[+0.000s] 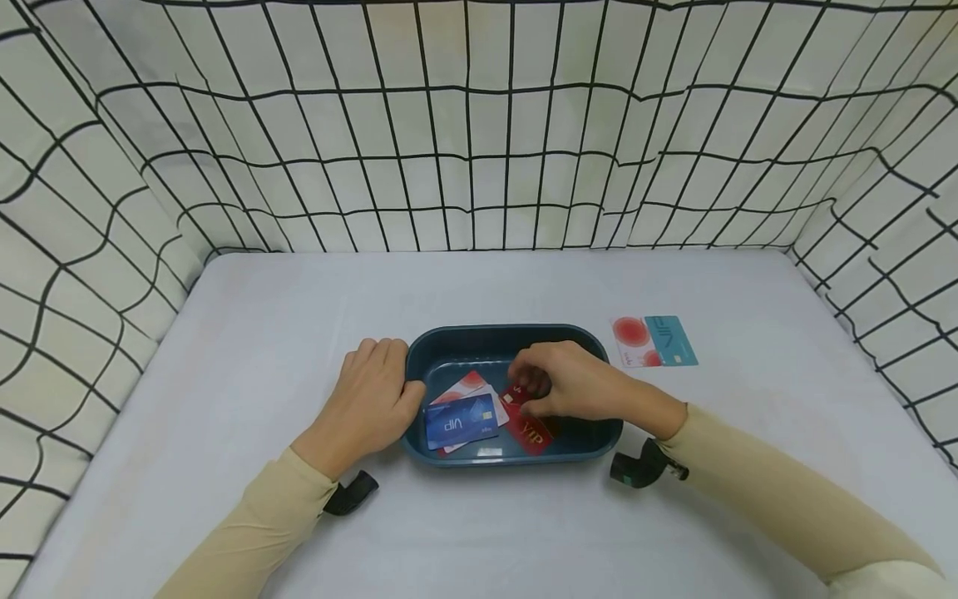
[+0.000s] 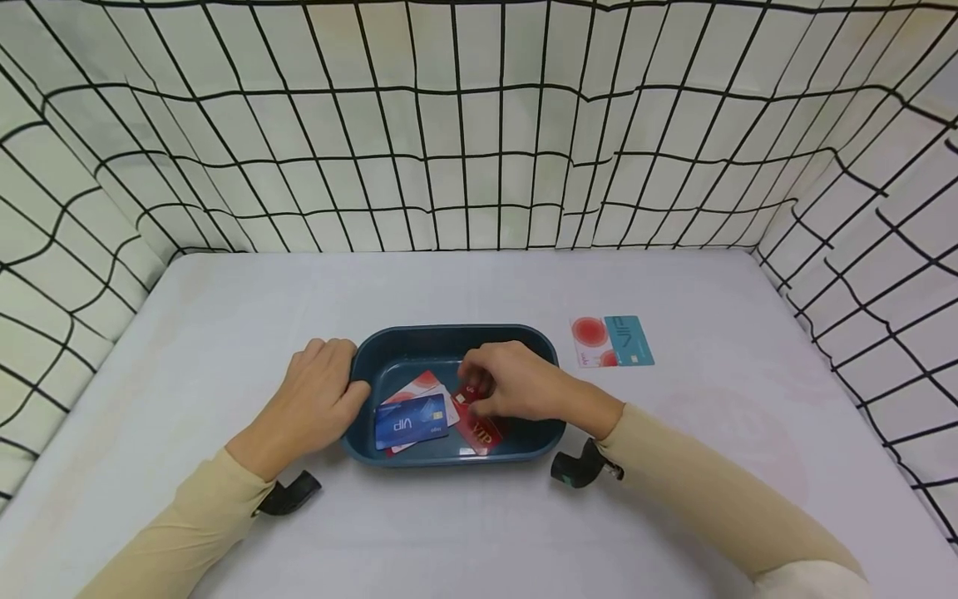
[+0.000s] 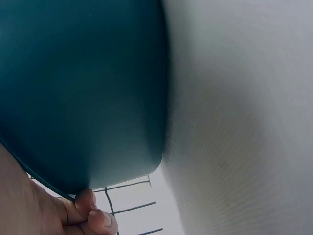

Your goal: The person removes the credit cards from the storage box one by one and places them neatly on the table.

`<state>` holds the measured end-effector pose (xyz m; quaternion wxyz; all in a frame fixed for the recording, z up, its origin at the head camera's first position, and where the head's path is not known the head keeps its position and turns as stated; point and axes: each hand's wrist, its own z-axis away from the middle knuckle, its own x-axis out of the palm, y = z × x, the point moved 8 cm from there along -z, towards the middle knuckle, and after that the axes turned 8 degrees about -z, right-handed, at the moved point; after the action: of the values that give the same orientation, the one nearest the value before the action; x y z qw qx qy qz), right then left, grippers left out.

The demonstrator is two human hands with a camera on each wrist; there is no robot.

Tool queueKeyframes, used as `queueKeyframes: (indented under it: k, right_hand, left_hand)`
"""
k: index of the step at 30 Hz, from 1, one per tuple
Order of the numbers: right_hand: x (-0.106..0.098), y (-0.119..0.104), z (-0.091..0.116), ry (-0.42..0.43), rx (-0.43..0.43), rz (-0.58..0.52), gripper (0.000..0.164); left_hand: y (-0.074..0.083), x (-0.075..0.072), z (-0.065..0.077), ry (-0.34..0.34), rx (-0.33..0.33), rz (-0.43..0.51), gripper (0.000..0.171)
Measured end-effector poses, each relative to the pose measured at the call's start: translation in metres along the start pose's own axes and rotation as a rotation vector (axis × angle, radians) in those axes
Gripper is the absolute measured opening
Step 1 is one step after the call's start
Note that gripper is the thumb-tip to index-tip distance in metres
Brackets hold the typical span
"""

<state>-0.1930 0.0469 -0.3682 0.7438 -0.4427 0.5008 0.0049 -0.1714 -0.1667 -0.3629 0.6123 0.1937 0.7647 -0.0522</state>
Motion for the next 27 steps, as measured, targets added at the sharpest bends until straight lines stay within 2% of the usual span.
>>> queueKeyframes:
  k: [9,14,18,27]
  right_hand:
    - [0.009,0.011,-0.008,-0.041,0.147,-0.001,0.071]
    - [0.016,0.011,-0.008,-0.077,0.198,0.048,0.078]
    - [0.017,0.012,-0.007,-0.105,0.185,0.068,0.078]
    - [0.013,0.015,-0.008,-0.145,0.15,0.006,0.07]
  left_hand:
    - [0.0,-0.001,0.001,0.002,0.002,-0.004,0.016]
    - [0.001,-0.001,0.0,0.001,0.006,-0.003,0.016]
    - [0.001,-0.001,-0.001,-0.005,0.005,-0.001,0.015]
    - [0.001,-0.001,-0.001,-0.013,-0.004,0.004,0.017]
